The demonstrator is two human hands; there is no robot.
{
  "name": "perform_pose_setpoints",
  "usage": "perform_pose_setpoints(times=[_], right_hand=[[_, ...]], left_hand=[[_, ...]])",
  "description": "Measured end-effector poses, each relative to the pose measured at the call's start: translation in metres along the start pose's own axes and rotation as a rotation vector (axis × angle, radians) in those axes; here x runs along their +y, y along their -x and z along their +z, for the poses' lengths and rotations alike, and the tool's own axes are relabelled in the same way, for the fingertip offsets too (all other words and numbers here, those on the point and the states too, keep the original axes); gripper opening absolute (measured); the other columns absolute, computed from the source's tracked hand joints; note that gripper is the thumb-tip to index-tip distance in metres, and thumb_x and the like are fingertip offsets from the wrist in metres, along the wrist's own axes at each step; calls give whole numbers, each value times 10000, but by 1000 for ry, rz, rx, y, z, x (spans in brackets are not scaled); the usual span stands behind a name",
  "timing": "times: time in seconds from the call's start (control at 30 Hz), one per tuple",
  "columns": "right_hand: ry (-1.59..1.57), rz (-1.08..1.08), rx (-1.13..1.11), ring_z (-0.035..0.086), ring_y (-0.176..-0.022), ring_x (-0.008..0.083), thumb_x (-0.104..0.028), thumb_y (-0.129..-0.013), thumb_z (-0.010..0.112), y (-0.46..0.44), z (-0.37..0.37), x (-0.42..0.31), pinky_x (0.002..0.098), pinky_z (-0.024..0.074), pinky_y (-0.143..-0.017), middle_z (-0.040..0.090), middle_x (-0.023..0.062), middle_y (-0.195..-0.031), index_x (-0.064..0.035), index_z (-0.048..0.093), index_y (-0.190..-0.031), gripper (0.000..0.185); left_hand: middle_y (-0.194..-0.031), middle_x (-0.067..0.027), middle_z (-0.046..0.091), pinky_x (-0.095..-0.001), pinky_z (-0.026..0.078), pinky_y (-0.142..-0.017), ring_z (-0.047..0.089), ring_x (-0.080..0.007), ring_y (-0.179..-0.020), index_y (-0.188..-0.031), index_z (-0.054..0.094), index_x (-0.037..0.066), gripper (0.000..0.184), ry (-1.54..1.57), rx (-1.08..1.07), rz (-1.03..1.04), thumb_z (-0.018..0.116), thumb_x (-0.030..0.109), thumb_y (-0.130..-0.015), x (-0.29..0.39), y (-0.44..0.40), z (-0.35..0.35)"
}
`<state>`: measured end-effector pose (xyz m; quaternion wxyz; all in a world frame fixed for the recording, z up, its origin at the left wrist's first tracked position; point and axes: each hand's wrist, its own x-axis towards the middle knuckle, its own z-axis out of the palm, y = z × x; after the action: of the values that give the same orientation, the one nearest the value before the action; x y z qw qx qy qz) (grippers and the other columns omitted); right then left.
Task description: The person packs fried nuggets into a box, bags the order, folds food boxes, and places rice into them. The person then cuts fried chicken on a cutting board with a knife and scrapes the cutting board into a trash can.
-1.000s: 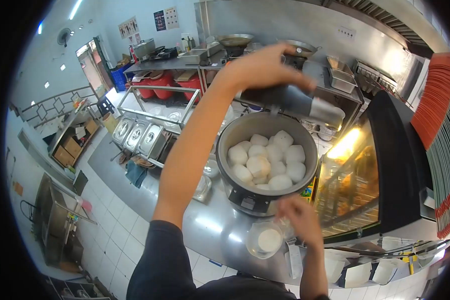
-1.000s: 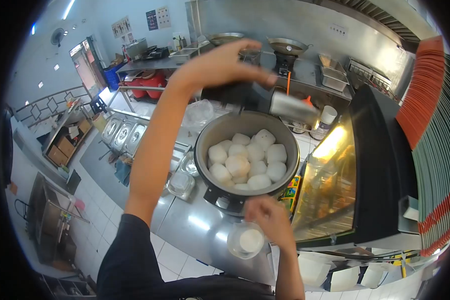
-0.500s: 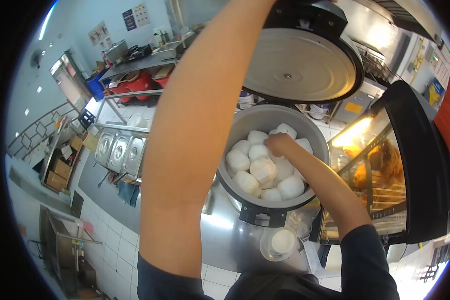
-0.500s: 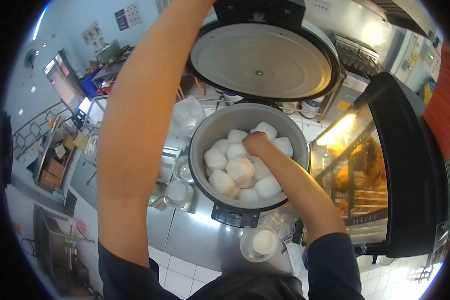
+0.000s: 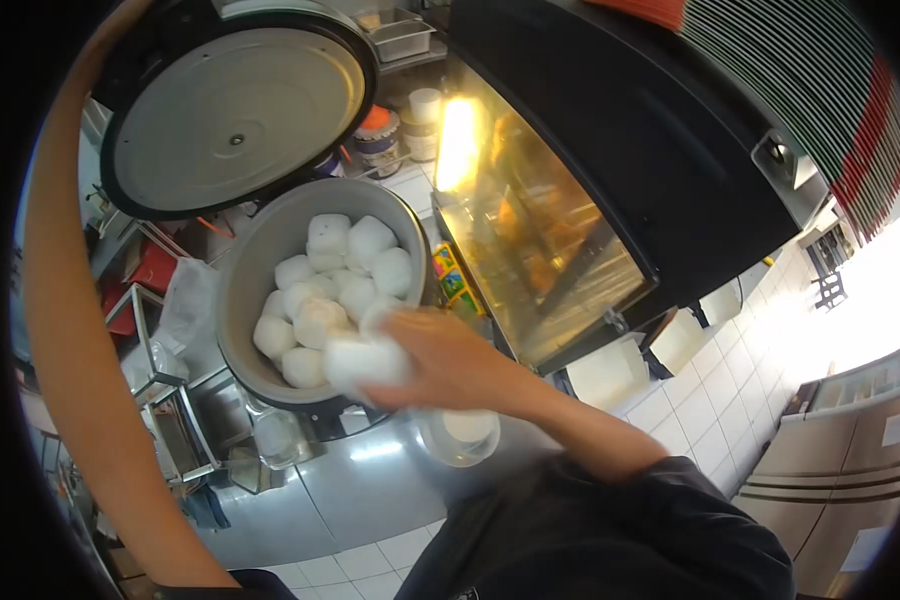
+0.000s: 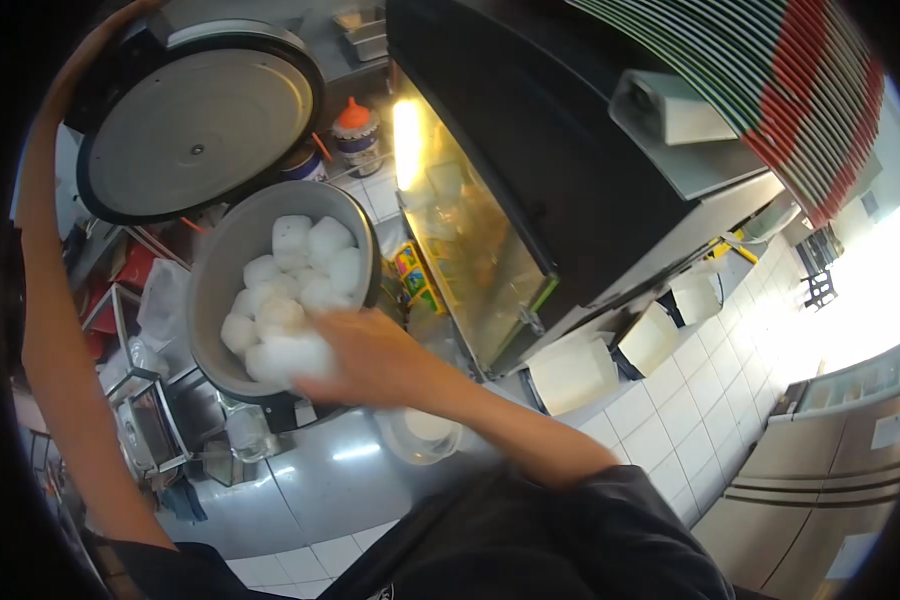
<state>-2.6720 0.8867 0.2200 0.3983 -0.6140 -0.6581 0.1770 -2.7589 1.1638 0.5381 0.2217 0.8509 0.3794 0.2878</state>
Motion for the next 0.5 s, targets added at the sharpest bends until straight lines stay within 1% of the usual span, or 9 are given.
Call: perform_pose_setpoints(times=[0.07, 0.1, 0.13, 0.17, 0.23, 0.33, 0.4, 0.47, 0.5], right_hand=[[-274, 215, -278, 682, -858, 326, -477, -807, 769, 85, -8, 24, 430, 526, -791, 689, 183, -917, -15, 674, -1008, 513], [-278, 451, -491, 691, -839, 299, -489, -813, 766, 116, -30, 22, 394, 529, -795, 704, 167, -894, -18, 689, -1026, 523], [-290, 486, -373, 690, -721, 230, -478, -824, 773, 166, -26, 48, 349, 537, -678, 698, 121, -798, -25, 702, -1048, 510], [-310, 914, -456, 643, -561, 152, -468, -838, 777, 192, -43, 54, 303, 509, -526, 653, 74, -662, -15, 709, -1052, 505], [-286, 1060, -84, 577, -446, 111, -399, -888, 750, 265, -39, 116, 250, 461, -423, 597, 47, -563, -6, 684, -902, 399], [-291, 1297, 390, 545, -403, 132, -420, -886, 741, 313, -38, 209, 270, 450, -385, 558, 44, -539, 0, 640, -783, 444], [-343, 1432, 434, 549, -409, 161, -465, -870, 737, 327, -37, 261, 265, 487, -406, 569, 74, -569, 12, 654, -810, 488], [-383, 1564, 465, 543, -405, 179, -481, -863, 735, 330, -29, 284, 261, 504, -414, 580, 93, -597, 27, 663, -843, 514], [-567, 1515, 557, 587, -427, 214, -494, -848, 742, 337, -27, 287, 286, 546, -439, 618, 141, -666, 55, 663, -924, 560]], left_hand=[[-1564, -156, 386, -382, 274, -1194, 333, -252, -1456, -1423, 508, -3, 718, -13, -5, 36, 683, 472, -914, -5, -2, 1], [-1555, -156, 396, -382, 280, -1189, 341, -252, -1448, -1416, 515, -2, 708, -16, -6, 52, 680, 472, -916, -5, -3, 2], [-1546, -155, 405, -381, 287, -1185, 350, -252, -1441, -1409, 522, 0, 697, -15, -3, 64, 676, 472, -919, -7, -3, 3], [-1537, -155, 415, -381, 293, -1180, 359, -252, -1434, -1402, 530, 1, 687, -17, -2, 72, 673, 471, -922, -8, -3, 3], [-1518, -154, 435, -380, 306, -1170, 377, -253, -1419, -1387, 544, 3, 668, -27, -9, 90, 666, 471, -927, -9, -7, 7], [-1491, -153, 464, -379, 326, -1156, 403, -253, -1398, -1365, 565, 6, 640, -46, -6, 121, 657, 471, -935, -9, -10, 7], [-1473, -152, 484, -379, 339, -1147, 421, -254, -1383, -1350, 580, 8, 622, -57, 4, 140, 650, 471, -940, -11, -7, 3], [-1454, -151, 503, -378, 352, -1137, 439, -254, -1369, -1336, 594, 11, 606, -65, 7, 174, 643, 471, -945, -15, -12, 2], [-1445, -151, 513, -378, 359, -1132, 448, -254, -1362, -1328, 601, 12, 598, -68, 9, 197, 640, 471, -948, -21, -15, 2]])
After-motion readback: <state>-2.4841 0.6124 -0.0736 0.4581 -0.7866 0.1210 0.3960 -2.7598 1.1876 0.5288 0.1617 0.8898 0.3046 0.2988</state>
